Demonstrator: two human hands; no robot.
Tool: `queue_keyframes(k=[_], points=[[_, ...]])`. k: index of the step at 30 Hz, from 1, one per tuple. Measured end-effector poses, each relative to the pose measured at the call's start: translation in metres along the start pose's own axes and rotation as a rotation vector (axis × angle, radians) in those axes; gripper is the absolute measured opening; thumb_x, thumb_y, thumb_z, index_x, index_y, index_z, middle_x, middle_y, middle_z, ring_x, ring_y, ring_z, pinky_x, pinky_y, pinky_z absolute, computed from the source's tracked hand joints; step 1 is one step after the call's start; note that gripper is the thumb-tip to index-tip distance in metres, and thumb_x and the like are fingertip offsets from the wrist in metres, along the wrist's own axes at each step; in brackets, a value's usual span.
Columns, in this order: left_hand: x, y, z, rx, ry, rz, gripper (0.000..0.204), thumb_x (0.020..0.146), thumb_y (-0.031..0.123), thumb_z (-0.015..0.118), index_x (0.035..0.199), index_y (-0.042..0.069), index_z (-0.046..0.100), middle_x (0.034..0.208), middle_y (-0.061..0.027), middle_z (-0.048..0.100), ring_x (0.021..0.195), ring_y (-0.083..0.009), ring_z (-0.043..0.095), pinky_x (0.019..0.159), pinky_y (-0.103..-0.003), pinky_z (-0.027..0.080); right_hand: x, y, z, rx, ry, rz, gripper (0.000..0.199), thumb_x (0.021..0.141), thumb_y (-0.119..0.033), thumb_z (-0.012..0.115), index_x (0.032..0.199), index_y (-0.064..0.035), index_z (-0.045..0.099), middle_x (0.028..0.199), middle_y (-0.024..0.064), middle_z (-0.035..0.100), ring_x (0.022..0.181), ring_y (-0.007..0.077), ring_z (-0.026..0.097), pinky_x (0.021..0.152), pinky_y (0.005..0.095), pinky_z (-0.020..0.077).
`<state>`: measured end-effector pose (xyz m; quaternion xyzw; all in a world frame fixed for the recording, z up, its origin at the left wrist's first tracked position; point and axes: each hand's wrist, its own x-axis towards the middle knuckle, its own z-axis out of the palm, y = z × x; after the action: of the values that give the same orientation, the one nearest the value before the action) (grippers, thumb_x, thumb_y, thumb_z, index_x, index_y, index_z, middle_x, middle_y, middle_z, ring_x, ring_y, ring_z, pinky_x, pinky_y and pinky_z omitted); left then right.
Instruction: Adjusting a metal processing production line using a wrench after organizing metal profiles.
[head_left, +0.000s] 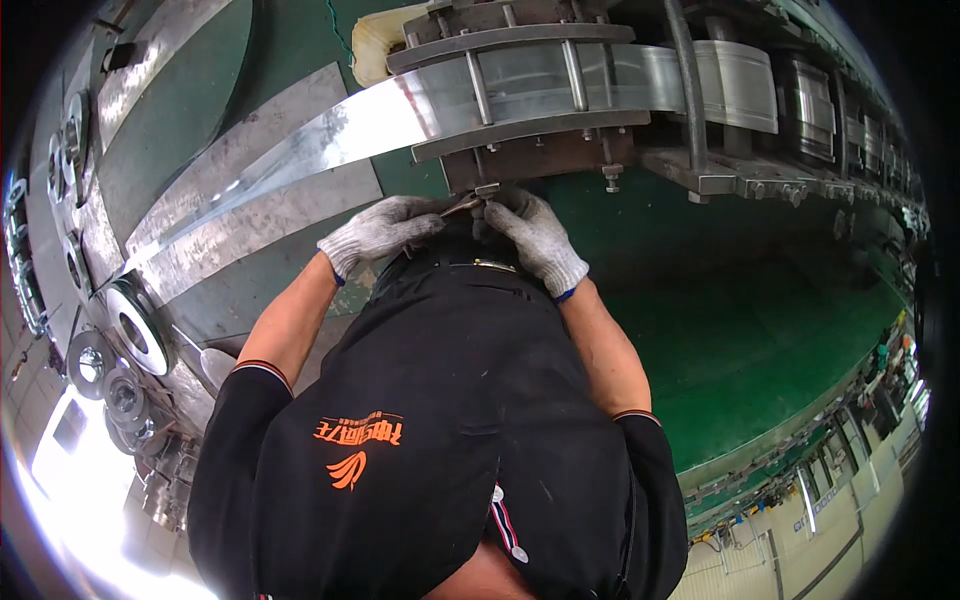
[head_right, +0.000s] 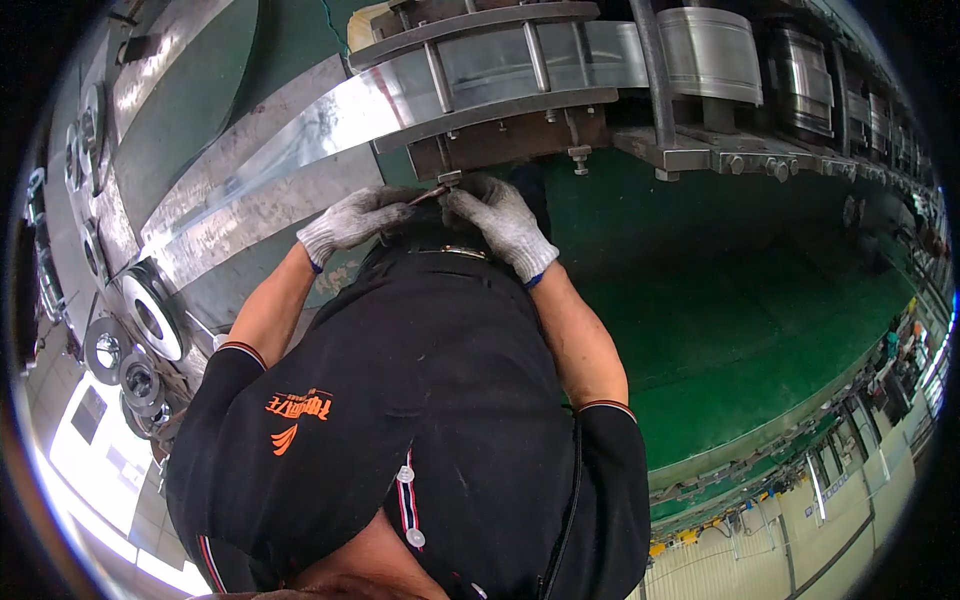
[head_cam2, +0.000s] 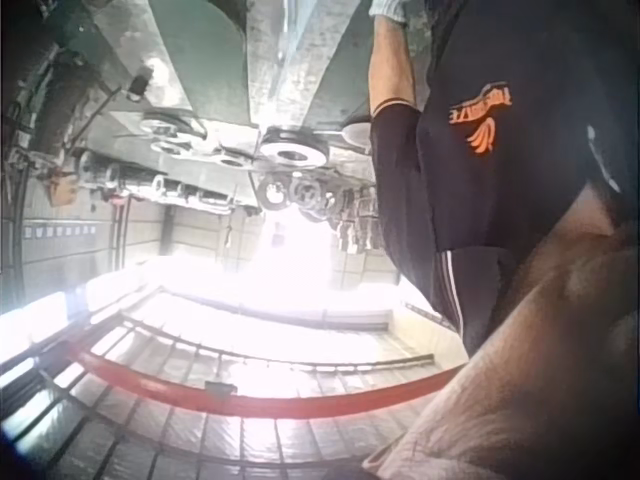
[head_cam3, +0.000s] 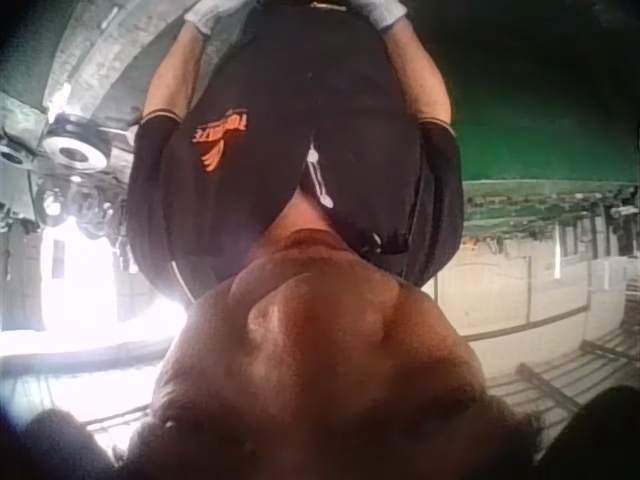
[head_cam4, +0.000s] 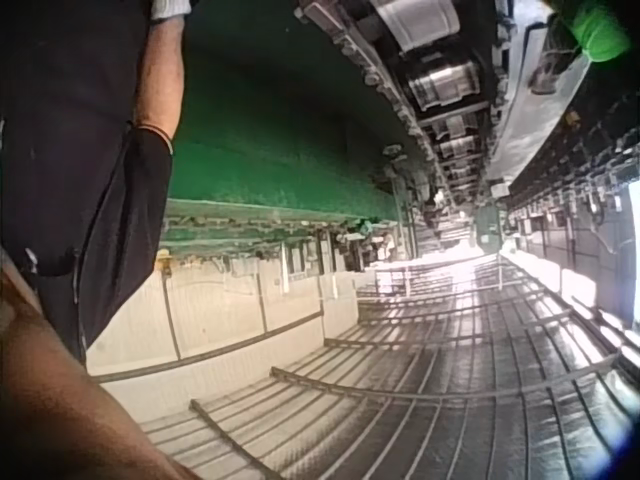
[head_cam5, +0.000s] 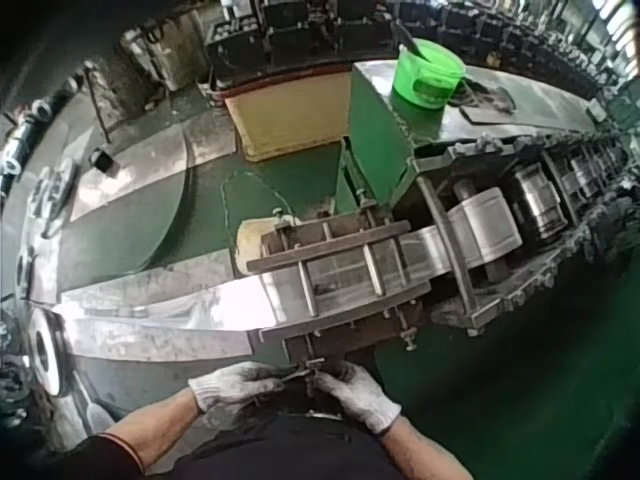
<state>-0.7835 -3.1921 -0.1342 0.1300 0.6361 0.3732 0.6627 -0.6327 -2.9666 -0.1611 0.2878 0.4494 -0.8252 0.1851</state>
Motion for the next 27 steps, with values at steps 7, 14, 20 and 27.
queue_keyframes(k=[7,14,20,27], points=[[-0.001,0.001,-0.005,-0.015,-0.034,0.022,0.050,0.106,0.031,0.061,0.146,0.002,0.057,0.098,-0.0037,0.068,0.083,-0.0094,0.058,0.077,-0.031,0.053,0.002,0.003,-0.004,-0.075,-0.009,-0.025,0.027,0.100,-0.023,0.068,0.114,0.0006,0.068,0.095,0.0088,0.074,0.083,0.0156,0.068,0.082,0.0309,0.0540],[0.014,-0.001,0.001,0.014,0.041,0.048,0.048,0.107,0.030,0.060,0.144,0.001,0.058,0.113,-0.0098,0.071,0.094,-0.0143,0.064,0.088,-0.032,0.054,0.000,-0.003,0.000,-0.089,-0.012,-0.024,0.028,0.100,-0.024,0.068,0.113,0.0004,0.068,0.094,0.0085,0.074,0.084,0.0150,0.068,0.082,0.0302,0.0538],[0.010,0.011,0.010,0.188,0.130,0.188,0.046,0.106,0.029,0.060,0.140,-0.003,0.059,0.124,-0.0152,0.071,0.113,-0.0209,0.064,0.103,-0.035,0.049,-0.002,-0.004,0.000,-0.093,0.018,-0.013,0.028,0.100,-0.024,0.068,0.113,0.0007,0.069,0.095,0.0084,0.074,0.084,0.0147,0.068,0.082,0.0303,0.0543],[0.018,0.000,0.008,0.038,0.106,0.125,0.041,0.107,0.028,0.059,0.134,-0.003,0.064,0.117,-0.0118,0.072,0.104,-0.0138,0.062,0.094,-0.031,0.051,0.000,-0.002,-0.001,-0.090,-0.027,-0.037,0.028,0.100,-0.021,0.066,0.117,0.0015,0.069,0.096,0.0084,0.074,0.085,0.0148,0.068,0.082,0.0301,0.0541]])
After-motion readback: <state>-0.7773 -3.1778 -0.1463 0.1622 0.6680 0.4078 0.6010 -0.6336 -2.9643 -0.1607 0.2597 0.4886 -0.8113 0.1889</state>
